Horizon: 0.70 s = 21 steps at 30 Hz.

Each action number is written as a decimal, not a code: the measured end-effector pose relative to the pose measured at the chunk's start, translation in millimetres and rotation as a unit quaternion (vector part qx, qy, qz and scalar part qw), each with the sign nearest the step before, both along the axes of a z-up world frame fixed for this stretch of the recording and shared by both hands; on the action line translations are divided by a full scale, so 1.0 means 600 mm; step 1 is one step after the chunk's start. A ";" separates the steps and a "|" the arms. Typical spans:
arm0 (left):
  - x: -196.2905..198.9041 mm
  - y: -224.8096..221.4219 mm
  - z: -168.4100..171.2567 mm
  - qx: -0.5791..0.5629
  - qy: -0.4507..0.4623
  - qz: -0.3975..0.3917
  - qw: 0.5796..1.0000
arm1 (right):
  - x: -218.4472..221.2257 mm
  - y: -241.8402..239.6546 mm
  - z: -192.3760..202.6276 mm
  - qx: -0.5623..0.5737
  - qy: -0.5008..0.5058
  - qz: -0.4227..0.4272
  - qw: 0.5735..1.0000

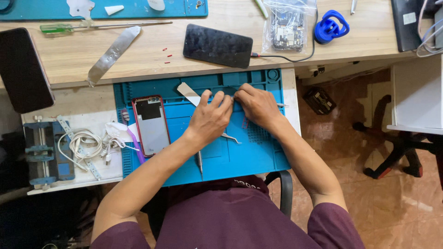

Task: The person uses a metal spudger to scrape adhesive from a white rectangular strip, then peels off a backing layer. They place the strip on a blue mat and use a small tool to press and smooth it. The person repeats scraping and peeling actions on the same strip throughout the clip.

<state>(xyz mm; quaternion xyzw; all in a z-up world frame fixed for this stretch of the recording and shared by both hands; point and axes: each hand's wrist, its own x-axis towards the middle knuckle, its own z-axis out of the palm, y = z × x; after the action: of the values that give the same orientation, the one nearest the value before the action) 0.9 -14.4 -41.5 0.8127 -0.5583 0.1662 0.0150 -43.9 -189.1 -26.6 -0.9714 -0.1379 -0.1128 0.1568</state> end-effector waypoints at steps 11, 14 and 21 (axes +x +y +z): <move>0.001 -0.002 -0.017 0.030 -0.001 -0.029 0.999 | -0.035 -0.016 0.097 0.132 0.112 -0.141 0.975; 0.008 -0.004 -0.023 0.017 0.000 -0.034 0.999 | -0.039 -0.005 0.121 0.168 0.125 -0.143 0.967; 0.007 -0.004 -0.018 0.010 0.008 -0.025 1.000 | -0.031 -0.011 -0.011 0.086 0.101 -0.111 0.985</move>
<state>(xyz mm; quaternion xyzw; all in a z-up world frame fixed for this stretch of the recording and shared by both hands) 5.3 -16.6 -52.4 0.7998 -0.5802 0.1534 0.0154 -62.7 -195.4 -33.5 -0.9700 -0.0027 -0.0423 0.2392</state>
